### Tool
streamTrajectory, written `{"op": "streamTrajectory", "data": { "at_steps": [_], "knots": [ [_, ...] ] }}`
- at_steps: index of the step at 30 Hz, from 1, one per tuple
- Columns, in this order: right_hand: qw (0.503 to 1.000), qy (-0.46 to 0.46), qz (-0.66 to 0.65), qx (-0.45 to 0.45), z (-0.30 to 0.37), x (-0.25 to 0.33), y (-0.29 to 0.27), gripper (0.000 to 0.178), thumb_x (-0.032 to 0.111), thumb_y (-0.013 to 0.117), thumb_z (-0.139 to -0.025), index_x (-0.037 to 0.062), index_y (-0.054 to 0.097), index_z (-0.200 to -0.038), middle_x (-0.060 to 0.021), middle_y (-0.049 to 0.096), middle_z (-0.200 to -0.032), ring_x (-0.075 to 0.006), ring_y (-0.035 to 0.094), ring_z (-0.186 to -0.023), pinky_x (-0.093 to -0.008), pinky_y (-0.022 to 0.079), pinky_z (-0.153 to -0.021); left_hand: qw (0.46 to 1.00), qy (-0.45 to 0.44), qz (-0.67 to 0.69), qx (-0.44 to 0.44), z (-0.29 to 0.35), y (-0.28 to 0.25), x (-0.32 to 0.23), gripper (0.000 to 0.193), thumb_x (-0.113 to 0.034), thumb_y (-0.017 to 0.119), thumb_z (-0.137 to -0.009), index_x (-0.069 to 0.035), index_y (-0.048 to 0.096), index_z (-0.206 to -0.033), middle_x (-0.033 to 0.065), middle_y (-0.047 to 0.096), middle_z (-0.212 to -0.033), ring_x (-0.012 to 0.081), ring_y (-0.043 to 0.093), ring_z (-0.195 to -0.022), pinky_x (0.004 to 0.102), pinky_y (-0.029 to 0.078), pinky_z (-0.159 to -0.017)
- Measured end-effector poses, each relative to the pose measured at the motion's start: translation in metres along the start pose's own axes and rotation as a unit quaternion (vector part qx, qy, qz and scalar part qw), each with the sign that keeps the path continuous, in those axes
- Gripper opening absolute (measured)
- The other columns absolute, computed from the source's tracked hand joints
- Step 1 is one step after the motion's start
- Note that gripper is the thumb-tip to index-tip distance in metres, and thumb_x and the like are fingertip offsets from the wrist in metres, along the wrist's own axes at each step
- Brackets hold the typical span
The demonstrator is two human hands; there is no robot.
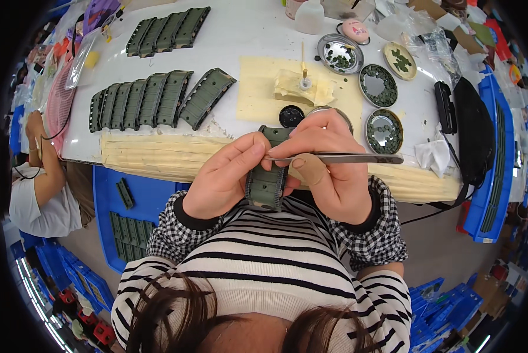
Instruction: Assembling small green plastic components at a factory workstation using a thin metal tool.
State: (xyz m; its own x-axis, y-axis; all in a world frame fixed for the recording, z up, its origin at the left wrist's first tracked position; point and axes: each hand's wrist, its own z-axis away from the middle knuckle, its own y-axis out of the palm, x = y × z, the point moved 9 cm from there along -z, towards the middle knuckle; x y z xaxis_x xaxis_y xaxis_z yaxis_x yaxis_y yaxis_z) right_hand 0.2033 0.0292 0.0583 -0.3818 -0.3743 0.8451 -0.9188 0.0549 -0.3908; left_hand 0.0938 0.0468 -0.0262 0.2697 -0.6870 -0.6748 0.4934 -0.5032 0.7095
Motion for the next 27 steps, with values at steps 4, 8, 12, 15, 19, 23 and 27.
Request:
{"op": "streamTrajectory", "data": {
  "at_steps": [4, 8, 12, 15, 19, 23, 27],
  "knots": [
    [0.975, -0.133, 0.178, 0.013, 0.003, 0.031, 0.008, 0.023, 0.023, 0.067, -0.083, 0.0044, 0.071, -0.096, -0.0046, 0.066, -0.089, -0.0251, 0.055, -0.088, -0.0363, 0.049, -0.077, 0.999, 0.001, 0.038, -0.036, 0.002, -0.005, -0.003, 0.028, -0.029, 0.04, -0.106, -0.004, 0.049, -0.095, 0.0033, 0.056, -0.091, 0.0125, 0.062, -0.085, 0.0235, 0.051, -0.073],
    [0.912, -0.241, 0.332, 0.005, 0.018, 0.048, 0.024, 0.033, 0.035, 0.068, -0.079, 0.0082, 0.072, -0.096, -0.0019, 0.066, -0.091, -0.0222, 0.058, -0.089, -0.0382, 0.05, -0.079, 0.998, 0.009, 0.045, -0.052, 0.003, -0.009, -0.002, 0.028, -0.027, 0.038, -0.106, -0.005, 0.049, -0.093, 0.0008, 0.05, -0.089, 0.0093, 0.05, -0.085, 0.0234, 0.043, -0.078],
    [0.902, -0.248, 0.353, 0.0, 0.017, 0.052, 0.029, 0.029, 0.033, 0.067, -0.08, 0.0109, 0.072, -0.098, -0.0008, 0.066, -0.092, -0.0213, 0.058, -0.09, -0.0382, 0.051, -0.081, 0.997, 0.021, 0.04, -0.069, 0.003, -0.008, -0.006, 0.03, -0.027, 0.036, -0.106, -0.005, 0.05, -0.091, 0.0009, 0.049, -0.089, 0.0093, 0.047, -0.088, 0.0241, 0.04, -0.081],
    [0.898, -0.247, 0.364, 0.003, 0.017, 0.051, 0.031, 0.027, 0.03, 0.068, -0.078, 0.0118, 0.072, -0.098, -0.0005, 0.066, -0.092, -0.021, 0.059, -0.091, -0.0382, 0.05, -0.082, 0.997, 0.034, 0.058, -0.04, 0.002, -0.008, -0.003, 0.025, -0.026, 0.041, -0.106, -0.005, 0.051, -0.097, -0.0003, 0.05, -0.092, 0.0056, 0.049, -0.085, 0.0213, 0.045, -0.076],
    [0.895, -0.251, 0.37, 0.006, 0.018, 0.051, 0.031, 0.027, 0.025, 0.069, -0.075, 0.0123, 0.072, -0.099, -0.0001, 0.067, -0.093, -0.0209, 0.059, -0.092, -0.0384, 0.05, -0.083, 0.998, 0.03, 0.052, -0.026, 0.004, -0.007, -0.006, 0.026, -0.025, 0.04, -0.106, -0.005, 0.05, -0.096, 0.0001, 0.049, -0.091, 0.0058, 0.049, -0.084, 0.0215, 0.045, -0.077],
    [0.896, -0.255, 0.364, 0.002, 0.018, 0.052, 0.031, 0.026, 0.024, 0.069, -0.075, 0.0121, 0.072, -0.098, 0.0, 0.067, -0.094, -0.0208, 0.059, -0.092, -0.0385, 0.05, -0.083, 0.998, 0.035, 0.048, -0.031, 0.003, -0.006, -0.007, 0.026, -0.026, 0.039, -0.107, -0.005, 0.049, -0.095, 0.0003, 0.049, -0.091, 0.0059, 0.048, -0.084, 0.0214, 0.045, -0.077],
    [0.896, -0.258, 0.361, 0.007, 0.018, 0.051, 0.031, 0.027, 0.024, 0.068, -0.074, 0.0119, 0.072, -0.098, -0.0003, 0.067, -0.094, -0.0207, 0.059, -0.092, -0.0386, 0.051, -0.083, 0.998, 0.033, 0.039, -0.028, 0.004, -0.005, -0.008, 0.027, -0.026, 0.039, -0.107, -0.005, 0.049, -0.094, 0.0002, 0.049, -0.091, 0.0058, 0.047, -0.084, 0.0209, 0.044, -0.076]
  ]
}}
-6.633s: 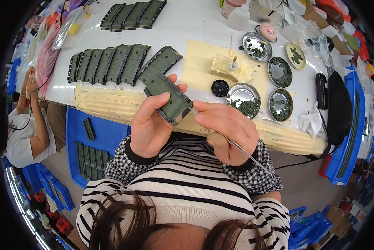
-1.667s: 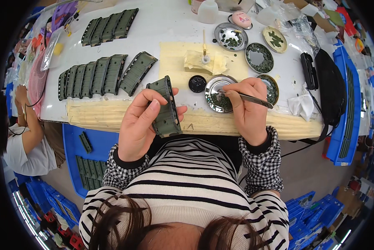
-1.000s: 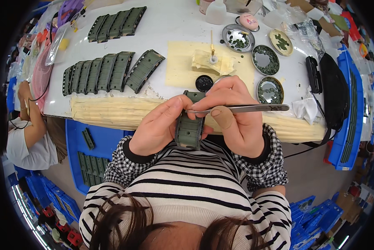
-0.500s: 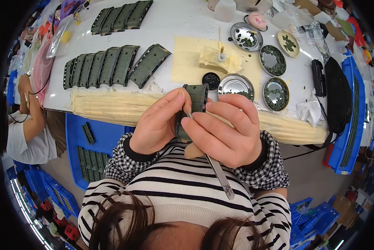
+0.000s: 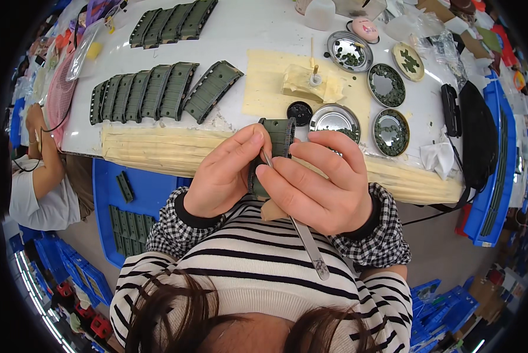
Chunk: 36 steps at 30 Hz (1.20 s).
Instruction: Assembling small green plastic components at a factory workstation using a thin metal tool.
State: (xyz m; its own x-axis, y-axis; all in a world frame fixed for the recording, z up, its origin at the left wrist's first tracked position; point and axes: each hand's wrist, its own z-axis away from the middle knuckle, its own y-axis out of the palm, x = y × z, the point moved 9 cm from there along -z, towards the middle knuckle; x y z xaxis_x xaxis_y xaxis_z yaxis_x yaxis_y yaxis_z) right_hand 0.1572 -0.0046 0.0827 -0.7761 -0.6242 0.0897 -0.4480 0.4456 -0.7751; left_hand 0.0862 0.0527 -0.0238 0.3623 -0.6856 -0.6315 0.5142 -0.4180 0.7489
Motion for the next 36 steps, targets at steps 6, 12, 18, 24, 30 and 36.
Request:
{"op": "streamTrajectory", "data": {
  "at_steps": [6, 12, 18, 24, 30, 36],
  "knots": [
    [1.0, -0.008, -0.001, 0.0, 0.0, 0.0, 0.0, 0.027, 0.025, 0.068, -0.074, 0.0115, 0.072, -0.097, -0.0004, 0.067, -0.093, -0.0202, 0.059, -0.091, -0.0384, 0.05, -0.082, 1.0, 0.009, -0.014, -0.002, 0.0, 0.0, -0.001, 0.028, -0.027, 0.04, -0.106, -0.005, 0.05, -0.092, -0.0006, 0.049, -0.089, 0.0056, 0.046, -0.083, 0.0206, 0.043, -0.076],
    [1.0, -0.004, -0.005, -0.003, -0.001, 0.0, 0.0, 0.027, 0.027, 0.068, -0.076, 0.0115, 0.072, -0.097, -0.0007, 0.067, -0.091, -0.0201, 0.059, -0.089, -0.038, 0.05, -0.082, 1.0, 0.013, -0.013, -0.007, 0.0, -0.002, 0.001, 0.028, -0.028, 0.041, -0.106, -0.005, 0.051, -0.093, -0.001, 0.049, -0.088, 0.0047, 0.047, -0.081, 0.0197, 0.043, -0.073],
    [0.995, 0.034, -0.096, -0.017, -0.003, -0.014, -0.006, 0.027, 0.03, 0.066, -0.085, 0.0066, 0.071, -0.097, -0.0028, 0.067, -0.09, -0.0222, 0.058, -0.086, -0.0365, 0.048, -0.077, 1.0, -0.019, 0.021, 0.007, 0.001, -0.001, 0.003, 0.027, -0.026, 0.037, -0.106, -0.002, 0.051, -0.107, 0.0061, 0.055, -0.105, 0.0126, 0.053, -0.099, 0.027, 0.044, -0.086],
    [0.919, 0.292, -0.249, -0.092, 0.034, -0.076, 0.012, 0.022, 0.012, 0.05, -0.099, 0.0008, 0.069, -0.098, -0.0076, 0.065, -0.085, -0.0211, 0.056, -0.08, -0.0315, 0.046, -0.075, 0.997, 0.07, -0.04, -0.019, 0.012, -0.001, -0.026, 0.059, -0.007, 0.044, -0.097, -0.006, 0.022, -0.151, 0.0143, 0.04, -0.145, 0.0339, 0.048, -0.13, 0.0411, 0.048, -0.101],
    [0.893, 0.37, -0.246, -0.076, 0.05, -0.094, 0.047, 0.018, 0.011, 0.055, -0.097, 0.0015, 0.07, -0.096, -0.0061, 0.065, -0.079, -0.018, 0.054, -0.083, -0.0297, 0.044, -0.072, 0.986, 0.138, -0.066, -0.068, 0.014, -0.014, -0.041, 0.07, 0.002, 0.047, -0.094, -0.011, 0.013, -0.155, 0.0134, 0.034, -0.148, 0.0343, 0.047, -0.131, 0.041, 0.047, -0.103],
    [0.916, 0.358, -0.173, -0.058, 0.045, -0.091, 0.048, 0.015, 0.013, 0.059, -0.094, 0.0053, 0.071, -0.093, -0.0018, 0.068, -0.078, -0.0205, 0.051, -0.08, -0.0319, 0.042, -0.074, 0.98, 0.162, -0.074, -0.087, 0.015, -0.017, -0.043, 0.068, 0.0, 0.046, -0.097, -0.011, 0.012, -0.155, 0.0132, 0.033, -0.149, 0.0345, 0.046, -0.131, 0.0416, 0.046, -0.104]
  ]
}}
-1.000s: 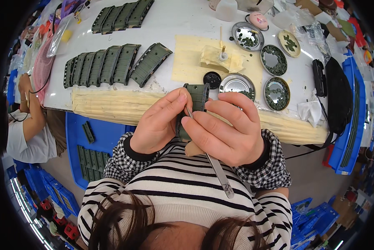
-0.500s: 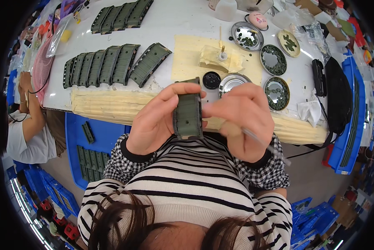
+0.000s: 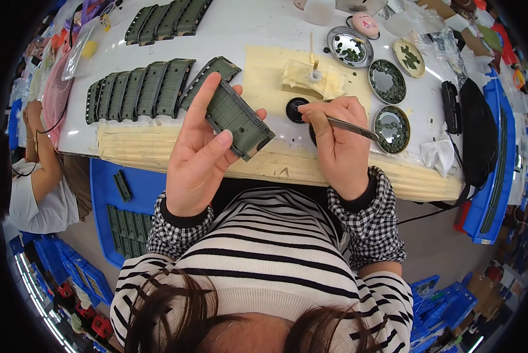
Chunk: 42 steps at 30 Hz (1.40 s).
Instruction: Assembling small green plastic components at a factory workstation using a thin metal tool.
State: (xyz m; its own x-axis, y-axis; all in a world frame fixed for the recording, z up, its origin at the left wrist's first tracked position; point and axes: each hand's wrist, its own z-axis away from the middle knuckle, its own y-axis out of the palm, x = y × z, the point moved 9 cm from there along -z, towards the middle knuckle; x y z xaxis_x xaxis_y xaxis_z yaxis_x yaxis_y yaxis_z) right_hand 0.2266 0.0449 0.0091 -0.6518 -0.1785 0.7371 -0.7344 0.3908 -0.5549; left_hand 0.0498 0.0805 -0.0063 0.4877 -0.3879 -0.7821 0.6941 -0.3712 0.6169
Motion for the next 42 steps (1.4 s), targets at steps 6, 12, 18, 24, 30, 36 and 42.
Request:
{"op": "streamTrajectory", "data": {
  "at_steps": [6, 12, 18, 24, 30, 36, 42],
  "knots": [
    [1.0, -0.005, 0.007, 0.001, 0.0, 0.0, 0.0, 0.014, 0.014, 0.06, -0.094, 0.0051, 0.071, -0.093, -0.0018, 0.068, -0.079, -0.0204, 0.051, -0.08, -0.0316, 0.042, -0.073, 1.0, 0.004, 0.01, -0.006, -0.002, -0.001, 0.001, 0.066, -0.001, 0.045, -0.097, -0.01, 0.012, -0.154, 0.0132, 0.034, -0.148, 0.0344, 0.045, -0.132, 0.0405, 0.046, -0.104],
    [0.999, -0.016, -0.039, -0.017, 0.001, 0.011, -0.011, 0.016, 0.006, 0.055, -0.094, 0.0026, 0.07, -0.094, -0.0049, 0.068, -0.08, -0.0202, 0.051, -0.081, -0.0318, 0.043, -0.073, 0.999, 0.009, 0.026, -0.024, 0.0, -0.003, -0.003, 0.064, -0.003, 0.044, -0.099, -0.009, 0.013, -0.154, 0.0142, 0.035, -0.147, 0.0343, 0.045, -0.133, 0.0405, 0.045, -0.105],
    [0.98, -0.174, -0.078, 0.056, 0.012, 0.078, -0.019, 0.021, 0.011, 0.051, -0.096, 0.0001, 0.069, -0.1, -0.0109, 0.068, -0.092, -0.0282, 0.061, -0.092, -0.0359, 0.049, -0.082, 0.996, 0.002, 0.069, -0.053, -0.002, 0.002, 0.0, 0.06, -0.005, 0.042, -0.1, -0.008, 0.015, -0.153, 0.0144, 0.037, -0.145, 0.0332, 0.043, -0.134, 0.0397, 0.045, -0.106],
    [0.968, -0.161, -0.174, 0.082, 0.017, 0.076, -0.001, 0.019, 0.002, 0.058, -0.089, -0.0058, 0.063, -0.106, -0.0211, 0.067, -0.101, -0.0366, 0.066, -0.1, -0.0384, 0.054, -0.085, 0.997, -0.008, 0.065, -0.05, -0.001, 0.007, 0.002, 0.058, -0.005, 0.041, -0.101, -0.007, 0.014, -0.153, 0.0136, 0.039, -0.144, 0.032, 0.044, -0.133, 0.0396, 0.045, -0.106],
    [0.97, -0.163, -0.158, 0.083, 0.018, 0.075, -0.001, 0.018, 0.004, 0.057, -0.092, -0.0059, 0.063, -0.105, -0.0221, 0.067, -0.103, -0.0359, 0.067, -0.099, -0.0374, 0.053, -0.085, 0.995, -0.007, 0.075, -0.058, 0.0, 0.005, 0.003, 0.059, -0.005, 0.041, -0.101, -0.007, 0.014, -0.153, 0.0126, 0.039, -0.143, 0.0317, 0.044, -0.133, 0.0394, 0.045, -0.106],
    [0.972, -0.167, -0.147, 0.08, 0.018, 0.076, -0.001, 0.02, 0.009, 0.056, -0.095, -0.0061, 0.063, -0.105, -0.0222, 0.068, -0.102, -0.0356, 0.067, -0.098, -0.0375, 0.053, -0.085, 0.995, -0.006, 0.082, -0.055, 0.0, 0.006, 0.003, 0.059, -0.005, 0.042, -0.101, -0.007, 0.014, -0.153, 0.0123, 0.04, -0.143, 0.0318, 0.045, -0.133, 0.0399, 0.044, -0.106],
    [0.972, -0.167, -0.147, 0.076, 0.017, 0.075, 0.0, 0.019, 0.009, 0.055, -0.095, -0.0059, 0.063, -0.105, -0.0222, 0.068, -0.102, -0.0352, 0.067, -0.098, -0.0376, 0.053, -0.085, 0.995, -0.005, 0.087, -0.055, 0.0, 0.004, 0.004, 0.058, -0.005, 0.042, -0.101, -0.007, 0.015, -0.153, 0.0123, 0.041, -0.142, 0.0318, 0.045, -0.132, 0.0399, 0.044, -0.106]
  ]
}}
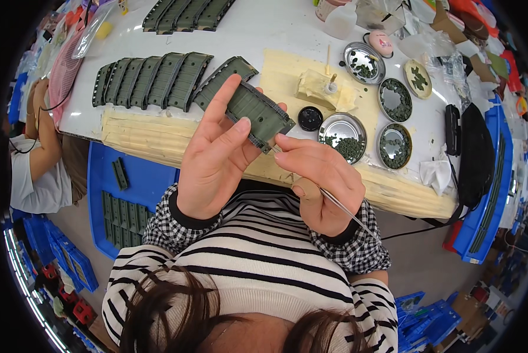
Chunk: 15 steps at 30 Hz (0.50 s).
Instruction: Assembling small green plastic components at a factory workstation using a thin metal tool.
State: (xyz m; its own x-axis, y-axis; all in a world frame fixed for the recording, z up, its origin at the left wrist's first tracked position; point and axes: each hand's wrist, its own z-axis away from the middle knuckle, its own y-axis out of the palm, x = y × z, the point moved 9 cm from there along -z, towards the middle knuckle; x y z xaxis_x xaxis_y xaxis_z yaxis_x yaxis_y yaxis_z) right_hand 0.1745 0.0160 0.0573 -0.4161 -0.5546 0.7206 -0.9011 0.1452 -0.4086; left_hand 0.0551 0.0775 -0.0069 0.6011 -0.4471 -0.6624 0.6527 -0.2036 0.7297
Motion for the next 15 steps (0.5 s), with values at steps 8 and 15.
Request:
{"op": "streamTrajectory", "data": {
  "at_steps": [8, 15],
  "knots": [
    [0.999, 0.003, 0.028, 0.031, -0.0014, 0.0014, 0.0036, 0.02, 0.001, 0.059, -0.088, -0.0059, 0.063, -0.106, -0.0216, 0.066, -0.105, -0.0356, 0.066, -0.101, -0.0379, 0.054, -0.086, 1.0, -0.001, 0.001, -0.004, -0.0006, -0.002, 0.0014, 0.058, -0.005, 0.042, -0.101, -0.008, 0.016, -0.153, 0.012, 0.041, -0.142, 0.0322, 0.045, -0.133, 0.04, 0.045, -0.105],
    [0.998, -0.018, 0.043, 0.041, -0.0008, 0.0072, 0.0058, 0.024, 0.005, 0.063, -0.088, -0.0056, 0.063, -0.109, -0.0196, 0.065, -0.102, -0.0365, 0.065, -0.104, -0.0385, 0.055, -0.086, 1.0, 0.009, 0.001, -0.007, 0.0003, -0.0006, -0.001, 0.058, -0.005, 0.042, -0.101, -0.007, 0.015, -0.153, 0.0122, 0.041, -0.142, 0.0322, 0.044, -0.133, 0.0396, 0.046, -0.104]
  ]
}}
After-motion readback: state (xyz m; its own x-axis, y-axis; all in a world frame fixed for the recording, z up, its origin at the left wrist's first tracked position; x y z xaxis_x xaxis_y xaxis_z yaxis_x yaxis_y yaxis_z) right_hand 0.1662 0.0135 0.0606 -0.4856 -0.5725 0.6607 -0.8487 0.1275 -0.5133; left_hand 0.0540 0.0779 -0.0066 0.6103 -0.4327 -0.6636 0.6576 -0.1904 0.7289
